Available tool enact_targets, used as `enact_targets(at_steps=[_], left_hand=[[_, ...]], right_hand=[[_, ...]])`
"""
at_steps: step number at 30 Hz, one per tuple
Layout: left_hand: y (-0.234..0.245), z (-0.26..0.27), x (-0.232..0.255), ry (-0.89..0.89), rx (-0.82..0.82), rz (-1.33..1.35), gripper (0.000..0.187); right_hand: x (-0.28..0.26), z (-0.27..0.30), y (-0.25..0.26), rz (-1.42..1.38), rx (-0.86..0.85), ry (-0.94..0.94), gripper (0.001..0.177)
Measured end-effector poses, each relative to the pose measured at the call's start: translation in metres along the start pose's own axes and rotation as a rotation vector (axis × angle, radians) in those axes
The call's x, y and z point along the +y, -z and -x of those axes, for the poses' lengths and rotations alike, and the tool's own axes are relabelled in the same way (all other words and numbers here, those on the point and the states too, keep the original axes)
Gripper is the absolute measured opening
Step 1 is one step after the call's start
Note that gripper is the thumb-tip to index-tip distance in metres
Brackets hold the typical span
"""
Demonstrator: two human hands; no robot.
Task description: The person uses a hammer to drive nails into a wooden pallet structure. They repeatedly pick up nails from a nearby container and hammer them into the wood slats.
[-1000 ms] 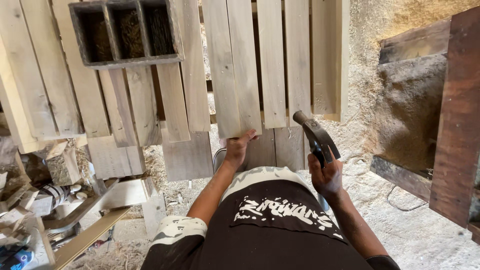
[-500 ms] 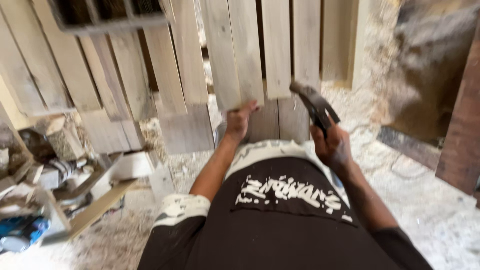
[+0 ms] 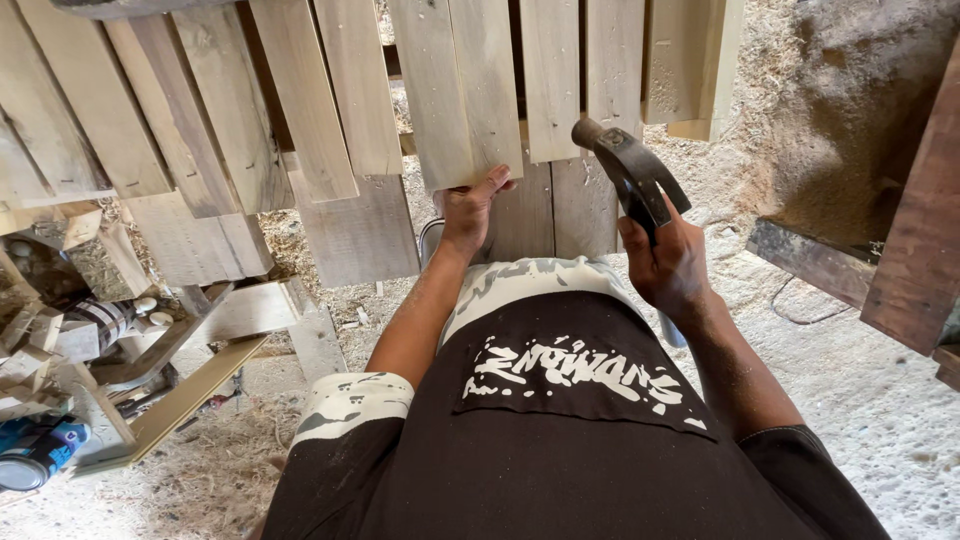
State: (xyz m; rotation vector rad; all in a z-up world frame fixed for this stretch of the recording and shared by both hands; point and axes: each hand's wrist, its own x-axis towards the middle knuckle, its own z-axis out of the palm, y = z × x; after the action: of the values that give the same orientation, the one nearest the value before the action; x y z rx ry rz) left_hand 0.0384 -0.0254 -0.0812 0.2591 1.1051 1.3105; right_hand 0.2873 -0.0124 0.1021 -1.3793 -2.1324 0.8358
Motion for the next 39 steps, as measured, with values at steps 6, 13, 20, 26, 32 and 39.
enact_targets(at_steps=[6, 13, 20, 26, 32, 39], left_hand=[[0.001, -0.003, -0.003, 0.062, -0.005, 0.08, 0.026], [0.004, -0.005, -0.008, 0.079, 0.024, 0.113, 0.042], [0.008, -0.005, -0.013, 0.063, 0.023, 0.09, 0.042], [0.008, -0.005, -0.02, 0.009, 0.031, 0.089, 0.035], [0.001, 0.0, -0.007, -0.071, 0.03, 0.0, 0.033], [-0.002, 0.001, 0.004, -0.033, 0.003, -0.068, 0.027]], right_hand=[[-0.005, -0.013, -0.002, 0.003, 0.014, 0.106, 0.014], [-0.009, -0.01, 0.009, -0.004, 0.014, 0.066, 0.017], [-0.004, 0.001, 0.015, -0.019, 0.062, 0.072, 0.014], [0.005, 0.005, 0.008, -0.038, 0.013, 0.0, 0.018], [0.004, -0.016, -0.029, -0.049, -0.103, 0.103, 0.019], [0.0, -0.053, -0.059, 0.005, -0.219, 0.029, 0.028]])
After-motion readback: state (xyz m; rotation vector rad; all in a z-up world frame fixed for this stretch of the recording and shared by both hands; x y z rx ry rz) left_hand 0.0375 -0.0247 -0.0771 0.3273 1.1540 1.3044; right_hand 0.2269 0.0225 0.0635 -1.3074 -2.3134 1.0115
